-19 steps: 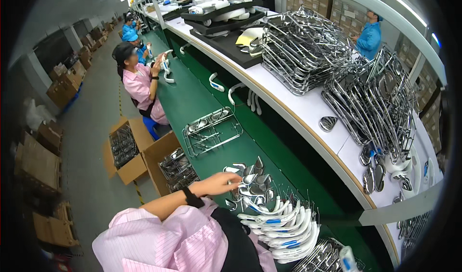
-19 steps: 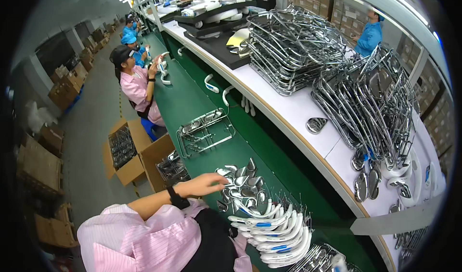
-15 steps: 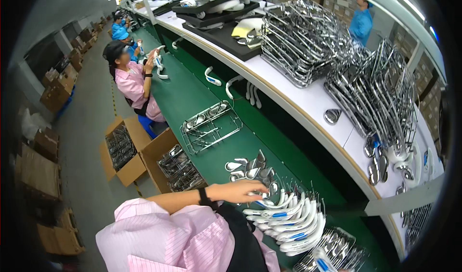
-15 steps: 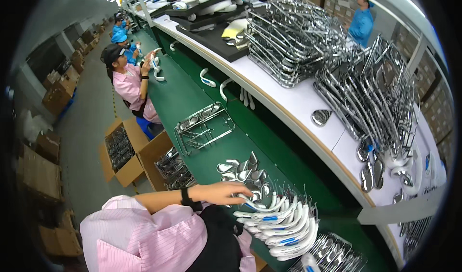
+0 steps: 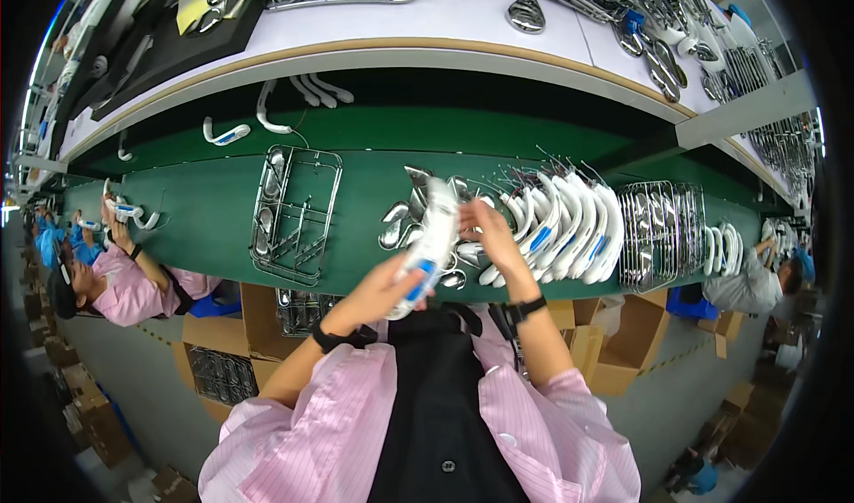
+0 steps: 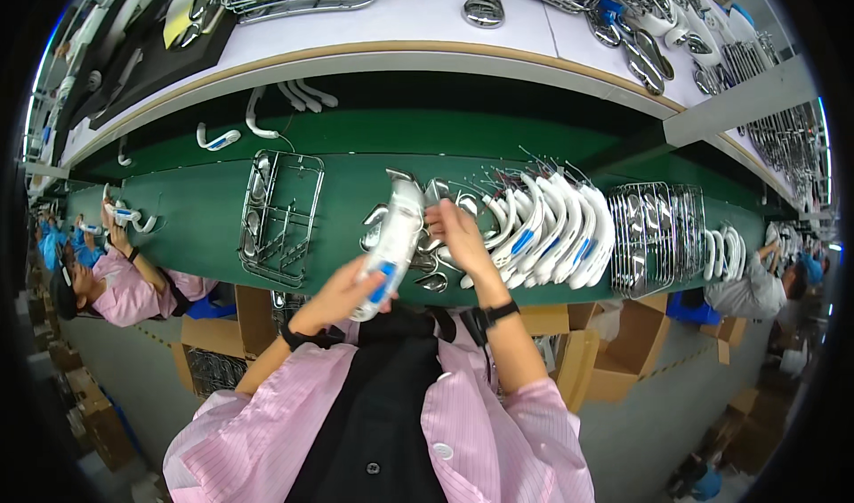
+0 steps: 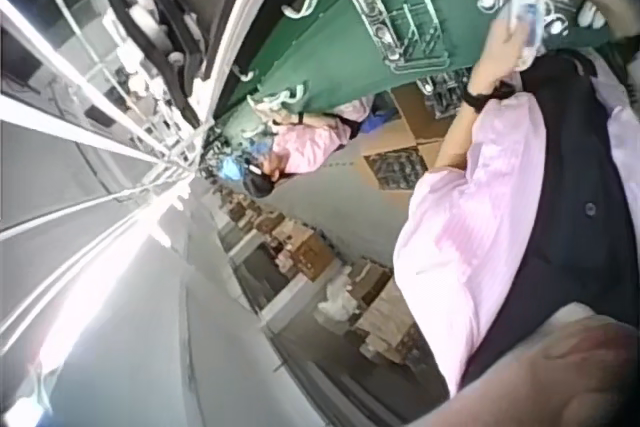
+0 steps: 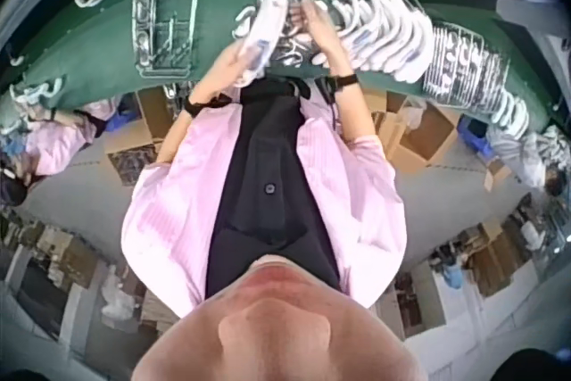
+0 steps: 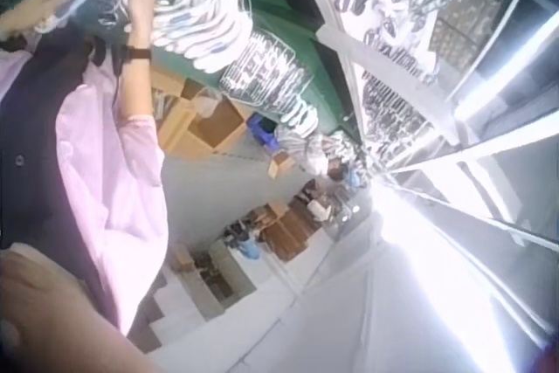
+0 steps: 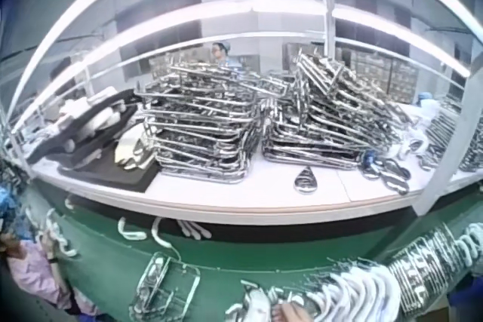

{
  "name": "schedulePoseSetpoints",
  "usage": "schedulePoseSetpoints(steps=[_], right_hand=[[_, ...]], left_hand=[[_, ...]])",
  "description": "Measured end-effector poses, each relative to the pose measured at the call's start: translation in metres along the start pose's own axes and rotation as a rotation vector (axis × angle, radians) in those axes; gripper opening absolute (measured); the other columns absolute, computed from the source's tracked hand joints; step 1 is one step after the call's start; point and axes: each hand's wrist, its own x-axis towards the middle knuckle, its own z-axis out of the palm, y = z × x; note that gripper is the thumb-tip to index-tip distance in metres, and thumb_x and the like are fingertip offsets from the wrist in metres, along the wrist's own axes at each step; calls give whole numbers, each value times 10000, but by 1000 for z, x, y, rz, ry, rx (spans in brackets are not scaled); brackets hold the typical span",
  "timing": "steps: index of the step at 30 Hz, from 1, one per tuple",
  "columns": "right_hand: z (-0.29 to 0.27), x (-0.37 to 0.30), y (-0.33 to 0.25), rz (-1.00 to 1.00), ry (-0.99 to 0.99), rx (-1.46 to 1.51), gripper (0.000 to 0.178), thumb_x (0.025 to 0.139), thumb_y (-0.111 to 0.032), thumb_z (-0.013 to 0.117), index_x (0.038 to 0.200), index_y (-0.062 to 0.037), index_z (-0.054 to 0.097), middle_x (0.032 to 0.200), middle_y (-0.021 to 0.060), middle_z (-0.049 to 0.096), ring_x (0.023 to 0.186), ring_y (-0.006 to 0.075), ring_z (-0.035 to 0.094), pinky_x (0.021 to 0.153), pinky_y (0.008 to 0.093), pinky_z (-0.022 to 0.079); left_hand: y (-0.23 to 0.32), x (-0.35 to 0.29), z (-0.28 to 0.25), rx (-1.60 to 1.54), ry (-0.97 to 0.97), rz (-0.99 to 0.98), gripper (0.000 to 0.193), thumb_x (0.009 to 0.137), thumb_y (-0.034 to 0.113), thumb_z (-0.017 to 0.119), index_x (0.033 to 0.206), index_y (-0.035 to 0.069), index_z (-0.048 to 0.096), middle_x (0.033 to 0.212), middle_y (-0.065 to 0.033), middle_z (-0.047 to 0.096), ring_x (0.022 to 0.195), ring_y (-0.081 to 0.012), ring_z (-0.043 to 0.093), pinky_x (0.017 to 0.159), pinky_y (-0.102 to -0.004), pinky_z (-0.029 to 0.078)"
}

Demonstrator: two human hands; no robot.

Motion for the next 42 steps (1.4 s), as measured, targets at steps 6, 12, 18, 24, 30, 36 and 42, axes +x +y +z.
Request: schedulePoseSetpoints(steps=[6, 12, 18, 24, 30, 36, 42], right_hand=[[15, 90, 94, -155, 469, -984, 369, 867, -321, 625, 1053, -7, 574, 1006, 217, 620, 889, 386, 629, 771, 457, 506], [20, 126, 111, 14, 528, -1130, 511, 732, -336, 760, 1053, 1, 550, 1018, 207, 655, 973, 380, 611, 839, 454, 490], [17, 101, 68, -153, 545, -659, 248, 906, -172, 616, 1010, 2, 474, 881, 162, 680, 772, 257, 675, 683, 368, 530], [73, -1, -67, -253, 252, -48, 276, 1012, -195, 413, 1218, -16, 457, 929, 64, 605, 741, 83, 558, 605, 198, 430], [103, -54, -110, -606, 132, -572, 506, 943, -78, 436, 1415, 60, 316, 1195, 227, 442, 1085, 345, 471, 967, 367, 379], [106, -69, -90, -767, 276, -712, 568, 800, -77, 707, 1308, 37, 478, 1144, 182, 523, 985, 306, 543, 865, 374, 447], [107, -84, -82, -745, 332, -656, 515, 726, -103, 786, 1197, -7, 598, 1106, 146, 548, 960, 266, 556, 782, 333, 476]], left_hand=[[13, -37, -72, -204, 349, 222, 254, 998, 225, 489, 1145, 20, 461, 891, -114, 628, 694, -173, 641, 620, -307, 553], [27, -13, -85, -320, 486, 242, 245, 1004, 229, 474, 1154, 37, 448, 912, -117, 628, 715, -196, 653, 643, -332, 573], [44, 32, -77, -517, 431, 266, 302, 1014, 299, 439, 1153, 33, 477, 941, -126, 621, 770, -207, 649, 662, -364, 579], [45, 69, -56, -615, 300, 262, 565, 1007, 501, 264, 1157, 22, 523, 1020, -112, 628, 842, -218, 645, 787, -360, 537], [53, 75, -14, -561, 263, 352, 592, 1012, 491, 216, 1214, 14, 503, 1109, -115, 615, 1000, -218, 608, 885, -372, 487], [45, 61, -5, -502, 190, 432, 618, 1010, 499, 189, 1253, 11, 481, 1180, -119, 583, 1110, -233, 562, 960, -381, 451], [50, 50, 17, -462, 292, 521, 404, 1026, 315, 349, 1294, 18, 404, 1154, -121, 583, 1059, -240, 583, 928, -402, 475]])
